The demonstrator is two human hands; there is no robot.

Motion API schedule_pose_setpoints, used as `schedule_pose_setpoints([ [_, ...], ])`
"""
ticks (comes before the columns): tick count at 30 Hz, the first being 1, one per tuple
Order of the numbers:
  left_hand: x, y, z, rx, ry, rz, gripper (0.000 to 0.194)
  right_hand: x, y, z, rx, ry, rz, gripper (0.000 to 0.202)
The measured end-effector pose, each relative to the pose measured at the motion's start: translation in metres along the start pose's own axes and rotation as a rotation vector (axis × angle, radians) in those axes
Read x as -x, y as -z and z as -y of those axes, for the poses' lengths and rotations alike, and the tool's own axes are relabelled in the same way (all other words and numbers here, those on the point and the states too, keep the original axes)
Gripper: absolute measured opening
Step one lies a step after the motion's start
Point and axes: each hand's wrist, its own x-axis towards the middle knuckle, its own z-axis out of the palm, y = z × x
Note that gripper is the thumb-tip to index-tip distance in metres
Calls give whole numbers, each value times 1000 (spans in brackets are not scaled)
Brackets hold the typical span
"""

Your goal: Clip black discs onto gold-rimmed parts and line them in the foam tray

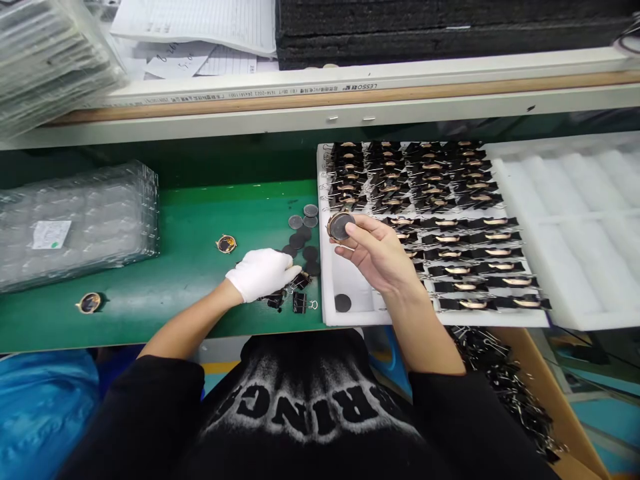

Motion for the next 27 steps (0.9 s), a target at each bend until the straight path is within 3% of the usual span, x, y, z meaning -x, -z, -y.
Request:
schedule_pose_setpoints([
  [2, 3, 1, 0, -13, 14, -19, 63, 1, 1, -1, -2, 27, -15, 36],
  [5, 4, -1, -4, -2, 5, 51, 70, 3, 2, -1, -7, 76, -36, 37],
  [10, 0, -1, -4, 34, -29, 55, 58, 6, 2, -3, -6, 65, -31, 36],
  [13, 1, 0, -2, 36, -11, 40, 65, 9, 3, -4, 20, 36, -20, 35],
  [15, 1, -1, -3, 32, -30, 90, 68, 10, 4, -6, 14, 32, -11, 33],
  [18, 1, -2, -3, 64, -88, 158, 56, 13, 5, -8, 6, 33, 5, 30],
  [23, 9, 19, 7, 242, -49, -80, 50, 22, 7, -12, 136, 97, 73, 25],
  [27, 21, 31, 4, 469, -174, -373, 46, 25, 5, -21, 221, 126, 228, 19],
])
